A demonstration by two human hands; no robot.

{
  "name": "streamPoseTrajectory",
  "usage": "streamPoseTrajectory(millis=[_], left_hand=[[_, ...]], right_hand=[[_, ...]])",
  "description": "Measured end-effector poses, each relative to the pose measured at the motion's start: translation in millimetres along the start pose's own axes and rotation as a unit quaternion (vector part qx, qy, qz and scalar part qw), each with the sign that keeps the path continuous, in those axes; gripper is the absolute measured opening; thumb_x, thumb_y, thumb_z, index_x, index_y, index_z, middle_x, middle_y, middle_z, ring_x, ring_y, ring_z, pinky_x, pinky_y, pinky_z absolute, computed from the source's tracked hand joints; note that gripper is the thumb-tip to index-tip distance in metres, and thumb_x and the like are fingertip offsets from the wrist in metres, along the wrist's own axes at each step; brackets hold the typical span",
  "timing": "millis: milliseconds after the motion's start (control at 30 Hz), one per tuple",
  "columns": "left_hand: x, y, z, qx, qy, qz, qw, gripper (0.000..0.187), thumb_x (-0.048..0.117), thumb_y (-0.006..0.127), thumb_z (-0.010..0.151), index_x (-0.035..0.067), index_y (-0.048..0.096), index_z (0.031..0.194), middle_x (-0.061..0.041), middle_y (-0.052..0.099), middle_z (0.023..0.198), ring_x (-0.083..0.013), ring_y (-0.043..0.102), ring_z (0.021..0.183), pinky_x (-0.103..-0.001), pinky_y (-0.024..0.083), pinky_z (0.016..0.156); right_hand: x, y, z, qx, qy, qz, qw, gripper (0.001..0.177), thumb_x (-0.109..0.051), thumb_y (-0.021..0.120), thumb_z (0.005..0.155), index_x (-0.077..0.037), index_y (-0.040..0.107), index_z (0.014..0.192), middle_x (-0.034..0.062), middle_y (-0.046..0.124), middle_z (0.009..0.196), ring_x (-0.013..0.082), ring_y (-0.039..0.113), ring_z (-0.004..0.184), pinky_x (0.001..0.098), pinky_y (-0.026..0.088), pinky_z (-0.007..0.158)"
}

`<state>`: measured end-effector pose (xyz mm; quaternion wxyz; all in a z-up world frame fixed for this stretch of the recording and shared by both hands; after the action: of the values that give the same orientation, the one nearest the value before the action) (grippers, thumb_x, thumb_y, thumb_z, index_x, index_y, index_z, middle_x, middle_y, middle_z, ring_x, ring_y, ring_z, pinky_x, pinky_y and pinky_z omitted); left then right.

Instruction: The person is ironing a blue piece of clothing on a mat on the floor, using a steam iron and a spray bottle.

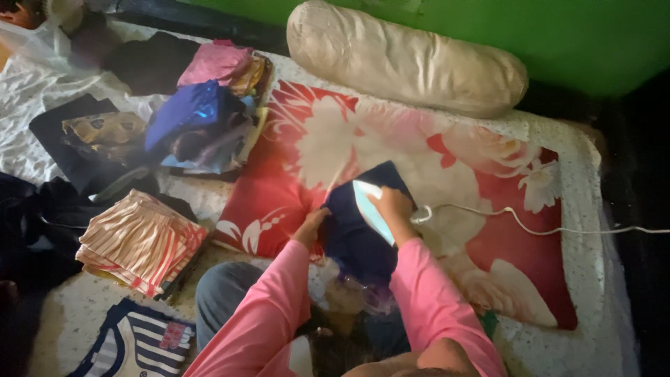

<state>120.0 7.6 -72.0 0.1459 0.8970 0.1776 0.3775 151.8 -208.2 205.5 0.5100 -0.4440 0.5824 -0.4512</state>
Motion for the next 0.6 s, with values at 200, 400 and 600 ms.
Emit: streamPoseTrajectory(millis=[200, 400, 600], left_hand=[[9, -3, -21, 0.045, -0.006, 0.065, 0.997, 0.024, 0.025, 0.069, 0.080, 0.014, 0.072, 0.101, -0.008, 0.073, 0.086, -0.0240, 0.068, 0.076, -0.037, 0.053, 0.068], [8, 11, -18, -0.039, -0.029, -0.006, 0.999, 0.023, 0.020, 0.067, 0.079, 0.008, 0.072, 0.097, -0.011, 0.074, 0.083, -0.0287, 0.069, 0.072, -0.040, 0.056, 0.068], [12, 16, -24, -0.056, 0.015, -0.037, 0.998, 0.020, 0.016, 0.067, 0.078, 0.010, 0.072, 0.096, -0.008, 0.072, 0.081, -0.0245, 0.068, 0.071, -0.036, 0.056, 0.066]], right_hand=[[20, 9, 14, 0.071, 0.041, -0.027, 0.996, 0.049, -0.060, 0.072, 0.086, -0.013, 0.076, 0.097, 0.0177, 0.077, 0.089, 0.0386, 0.075, 0.084, 0.0516, 0.058, 0.071], [61, 12, 64, 0.118, 0.118, -0.017, 0.986, 0.051, -0.060, 0.073, 0.086, -0.010, 0.078, 0.094, 0.0166, 0.077, 0.095, 0.0373, 0.075, 0.089, 0.0500, 0.058, 0.073], [64, 15, 69, -0.010, 0.131, 0.010, 0.991, 0.056, -0.064, 0.072, 0.086, -0.011, 0.079, 0.103, 0.0165, 0.077, 0.101, 0.0364, 0.075, 0.092, 0.0484, 0.058, 0.075]])
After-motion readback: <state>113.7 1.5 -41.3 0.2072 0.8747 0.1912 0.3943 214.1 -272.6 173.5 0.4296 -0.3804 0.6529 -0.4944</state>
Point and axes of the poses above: each hand's wrist, its own z-axis towards the middle knuckle, its own y-axis out of the palm, x = y × z, the point moved 9 cm from there along z, towards the middle knuckle
